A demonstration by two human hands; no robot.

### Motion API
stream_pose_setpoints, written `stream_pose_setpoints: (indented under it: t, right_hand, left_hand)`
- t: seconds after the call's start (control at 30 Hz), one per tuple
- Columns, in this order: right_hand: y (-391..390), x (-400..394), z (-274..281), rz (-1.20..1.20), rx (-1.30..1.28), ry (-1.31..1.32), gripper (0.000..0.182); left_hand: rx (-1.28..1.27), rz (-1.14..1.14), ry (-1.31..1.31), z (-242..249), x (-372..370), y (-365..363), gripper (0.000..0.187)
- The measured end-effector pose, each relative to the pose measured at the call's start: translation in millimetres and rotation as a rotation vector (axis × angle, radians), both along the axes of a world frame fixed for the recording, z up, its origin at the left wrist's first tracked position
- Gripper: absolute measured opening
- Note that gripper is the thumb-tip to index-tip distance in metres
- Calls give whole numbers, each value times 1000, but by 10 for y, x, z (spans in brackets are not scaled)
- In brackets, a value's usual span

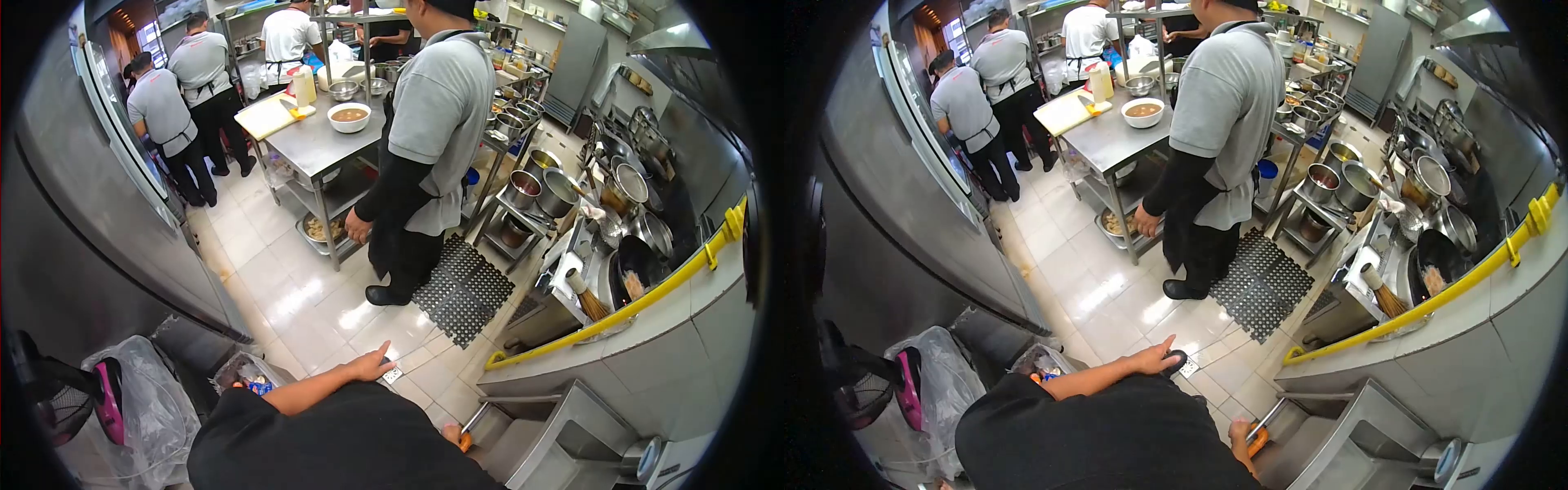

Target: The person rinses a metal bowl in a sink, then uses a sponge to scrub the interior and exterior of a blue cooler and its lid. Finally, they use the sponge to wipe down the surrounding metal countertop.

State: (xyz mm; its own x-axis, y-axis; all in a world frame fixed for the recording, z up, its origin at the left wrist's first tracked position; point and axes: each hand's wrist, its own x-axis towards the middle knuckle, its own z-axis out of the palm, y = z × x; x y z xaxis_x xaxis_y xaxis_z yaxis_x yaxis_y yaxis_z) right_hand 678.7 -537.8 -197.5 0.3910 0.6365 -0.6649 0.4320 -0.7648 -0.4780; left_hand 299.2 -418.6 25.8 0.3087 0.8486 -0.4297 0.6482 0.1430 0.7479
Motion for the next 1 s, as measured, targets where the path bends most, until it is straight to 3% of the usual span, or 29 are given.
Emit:
stream_pose_setpoints:
  t: [0.07, 0.1, 0.17, 0.33, 0.57, 0.67, 0.73, 1.0]
  right_hand:
    - [-56, 25, 200, -22, -44, -24, 12]
    - [-65, 32, 273, -34, -59, -36, 13]
    - [-67, 6, 461, -58, -77, -65, 17]
    - [69, -152, 909, -115, 50, -206, 22]
    - [287, -211, 731, -33, 255, -210, 14]
    - [307, -195, 784, -73, 141, -53, 12]
    - [345, -207, 956, 76, -13, 205, 12]
    - [299, -179, 1098, 18, -9, 247, 18]
  left_hand:
    - [135, -19, -112, -125, 24, 62, 64]
    - [83, -12, -62, 96, 55, 58, 57]
    - [148, -56, -57, -11, 54, 86, 55]
    - [183, -104, -36, 11, 129, 116, 64]
    - [178, -127, -85, -221, 87, 133, 71]
    - [40, -95, -133, -140, 87, 111, 76]
    - [28, -69, -136, -109, 64, 130, 83]
    - [55, -68, -117, -278, 75, 198, 84]
